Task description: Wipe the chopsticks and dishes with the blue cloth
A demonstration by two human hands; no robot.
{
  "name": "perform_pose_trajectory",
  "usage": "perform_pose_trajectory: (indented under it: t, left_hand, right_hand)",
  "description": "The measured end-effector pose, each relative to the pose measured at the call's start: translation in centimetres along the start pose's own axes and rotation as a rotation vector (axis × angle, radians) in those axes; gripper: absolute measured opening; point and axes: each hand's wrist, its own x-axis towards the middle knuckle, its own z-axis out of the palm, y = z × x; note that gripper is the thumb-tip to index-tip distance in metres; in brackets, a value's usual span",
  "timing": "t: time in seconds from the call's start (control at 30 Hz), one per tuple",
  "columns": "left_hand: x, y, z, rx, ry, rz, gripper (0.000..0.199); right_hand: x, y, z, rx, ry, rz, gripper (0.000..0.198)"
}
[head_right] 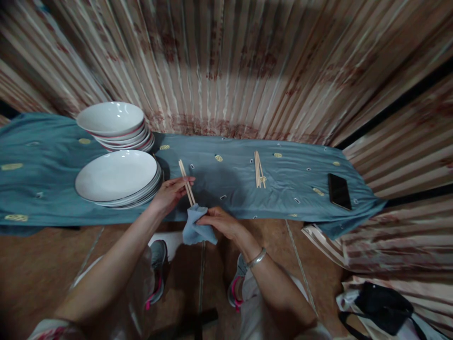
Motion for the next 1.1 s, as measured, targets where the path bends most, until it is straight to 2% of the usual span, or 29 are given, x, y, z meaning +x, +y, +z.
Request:
perform_pose_trajectory:
  t: [0.3, 0.53, 0.77, 1.1]
  left_hand:
    - [-0.6, -0.3, 0.9, -0.004, -0.077, -0.061, 0.027]
    - [-1.3, -0.8, 2.0, 0.036, -0.101, -0.111, 0.029]
    - [-1.1, -1.2, 2.6, 0.068, -0.050, -0.066, 0.028]
    - [0.6, -0.9, 1.9, 0.035, 0.057, 0.000, 0.031]
  right_hand:
    - [0.7, 0.2, -0.6, 0.019, -0.004, -0.008, 0.023]
    - [1.4, -0.8, -0.8, 0.121, 0.139, -0.029, 0.026]
    - [1.8, -1.2, -0.9, 0.179, 0.205, -0.087, 0.024]
    - [0.9, -0.8, -0.1, 0.081, 0.053, -0.011, 0.028]
